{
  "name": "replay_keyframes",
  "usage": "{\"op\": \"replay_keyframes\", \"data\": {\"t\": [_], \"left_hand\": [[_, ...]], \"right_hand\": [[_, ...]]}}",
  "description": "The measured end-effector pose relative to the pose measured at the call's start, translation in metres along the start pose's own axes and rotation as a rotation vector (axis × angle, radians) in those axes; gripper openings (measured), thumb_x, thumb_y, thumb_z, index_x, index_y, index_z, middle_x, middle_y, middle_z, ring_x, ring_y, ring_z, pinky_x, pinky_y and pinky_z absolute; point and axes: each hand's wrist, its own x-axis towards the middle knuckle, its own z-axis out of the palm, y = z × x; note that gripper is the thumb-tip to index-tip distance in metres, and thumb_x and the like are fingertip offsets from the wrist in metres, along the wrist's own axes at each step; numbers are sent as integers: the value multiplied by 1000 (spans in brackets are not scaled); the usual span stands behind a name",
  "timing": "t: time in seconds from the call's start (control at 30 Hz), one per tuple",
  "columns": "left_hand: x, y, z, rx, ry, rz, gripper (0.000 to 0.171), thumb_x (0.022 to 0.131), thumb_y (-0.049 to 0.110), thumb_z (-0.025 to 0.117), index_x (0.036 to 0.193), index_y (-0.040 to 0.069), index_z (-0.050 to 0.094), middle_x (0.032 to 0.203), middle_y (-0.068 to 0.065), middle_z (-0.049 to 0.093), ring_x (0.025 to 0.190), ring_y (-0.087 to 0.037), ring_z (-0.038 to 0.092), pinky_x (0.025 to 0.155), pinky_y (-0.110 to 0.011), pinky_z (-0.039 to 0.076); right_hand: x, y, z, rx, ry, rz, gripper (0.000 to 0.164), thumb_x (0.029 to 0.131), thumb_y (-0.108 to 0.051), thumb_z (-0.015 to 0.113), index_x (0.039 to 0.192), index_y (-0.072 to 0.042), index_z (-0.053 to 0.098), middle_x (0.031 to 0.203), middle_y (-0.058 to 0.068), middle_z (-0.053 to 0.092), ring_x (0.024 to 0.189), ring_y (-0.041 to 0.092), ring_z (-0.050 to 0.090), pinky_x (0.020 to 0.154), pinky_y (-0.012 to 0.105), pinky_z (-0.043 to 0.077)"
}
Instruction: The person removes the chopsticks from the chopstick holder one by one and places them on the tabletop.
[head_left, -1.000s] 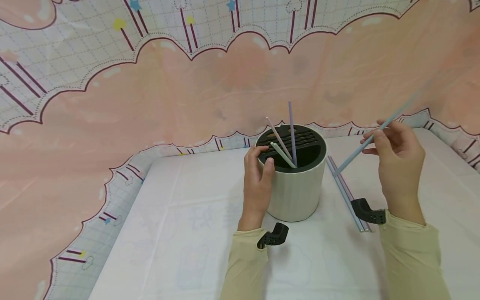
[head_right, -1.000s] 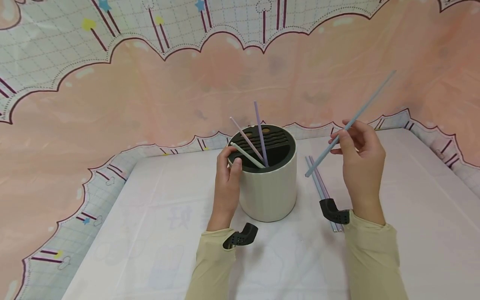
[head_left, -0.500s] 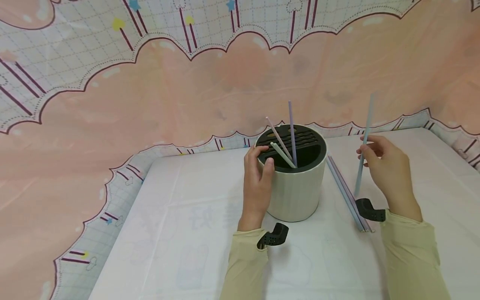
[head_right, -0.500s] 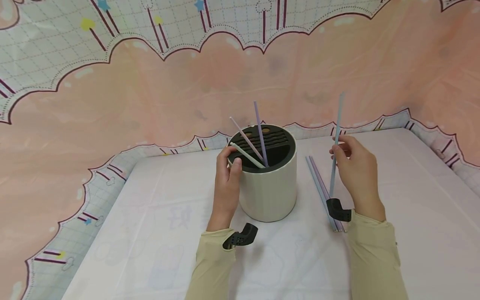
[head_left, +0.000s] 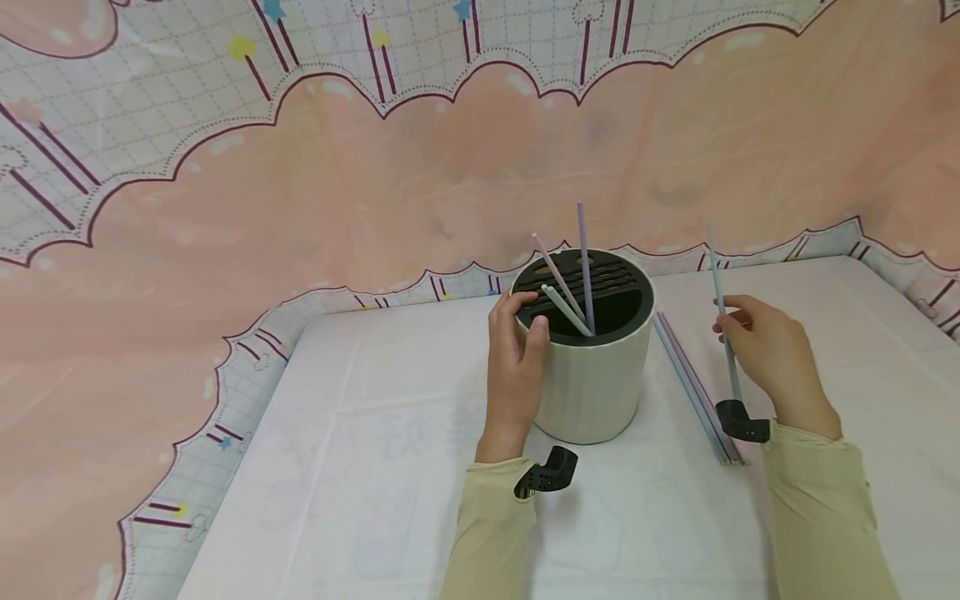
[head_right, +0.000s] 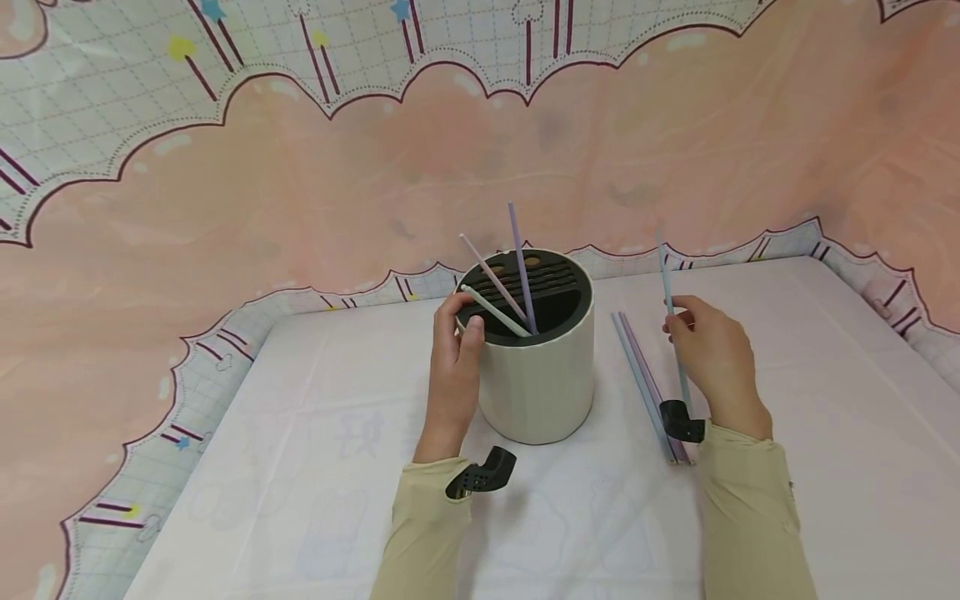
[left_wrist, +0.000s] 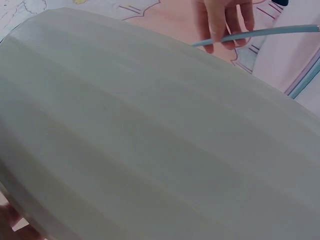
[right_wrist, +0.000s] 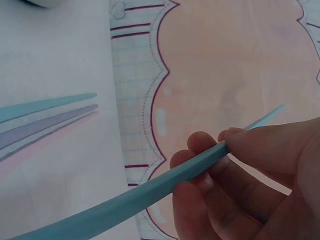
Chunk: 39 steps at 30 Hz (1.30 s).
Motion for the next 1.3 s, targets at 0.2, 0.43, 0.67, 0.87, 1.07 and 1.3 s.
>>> {"op": "replay_keyframes", "data": {"t": [0.2, 0.43, 0.67, 0.87, 1.07, 1.3], "left_hand": [[-1, 2, -2, -7, -4, 7, 39, 90, 47, 38, 123, 27, 41, 142, 8, 23, 131, -9, 17, 102, -45, 22], [-1, 2, -3, -12, -7, 15, 39, 90, 47, 38, 123, 27, 42, 142, 8, 23, 131, -8, 18, 102, -43, 23], [-1, 2, -3, -16, -10, 12, 39, 90, 47, 38, 123, 27, 41, 142, 8, 22, 131, -9, 17, 102, -44, 23], [0, 2, -3, -12, -11, 8, 39, 90, 47, 37, 123, 27, 41, 142, 9, 22, 131, -9, 16, 102, -45, 23], [0, 1, -4, -19, -11, 14, 39, 90, 48, 38, 123, 27, 41, 142, 9, 22, 131, -8, 16, 102, -44, 23], [1, 1, -3, -18, -12, 20, 39, 90, 47, 38, 124, 27, 41, 142, 8, 22, 131, -9, 17, 101, -44, 24]], "right_hand": [[-3, 4, 3, -23, -67, 16, 37, 93, -17, 40, 122, 4, 45, 96, 23, 61, 82, 36, 56, 56, 33, 35], [-4, 8, 7, -18, -123, 52, 38, 93, -15, 38, 124, 7, 41, 98, 25, 59, 80, 35, 56, 56, 34, 38], [-3, 11, 8, -9, -158, 72, 39, 93, -14, 38, 125, 8, 39, 98, 25, 59, 70, 27, 59, 54, 34, 41], [-2, 13, 10, -2, -181, 83, 40, 92, -13, 37, 126, 9, 37, 98, 25, 58, 66, 22, 59, 56, 34, 42], [-1, 15, 10, -9, -192, 78, 40, 92, -12, 37, 127, 9, 36, 98, 24, 58, 62, 19, 58, 55, 31, 40], [0, 19, 13, -1, -216, 85, 41, 92, -13, 38, 127, 8, 36, 99, 24, 57, 64, 20, 58, 57, 35, 42]]}}
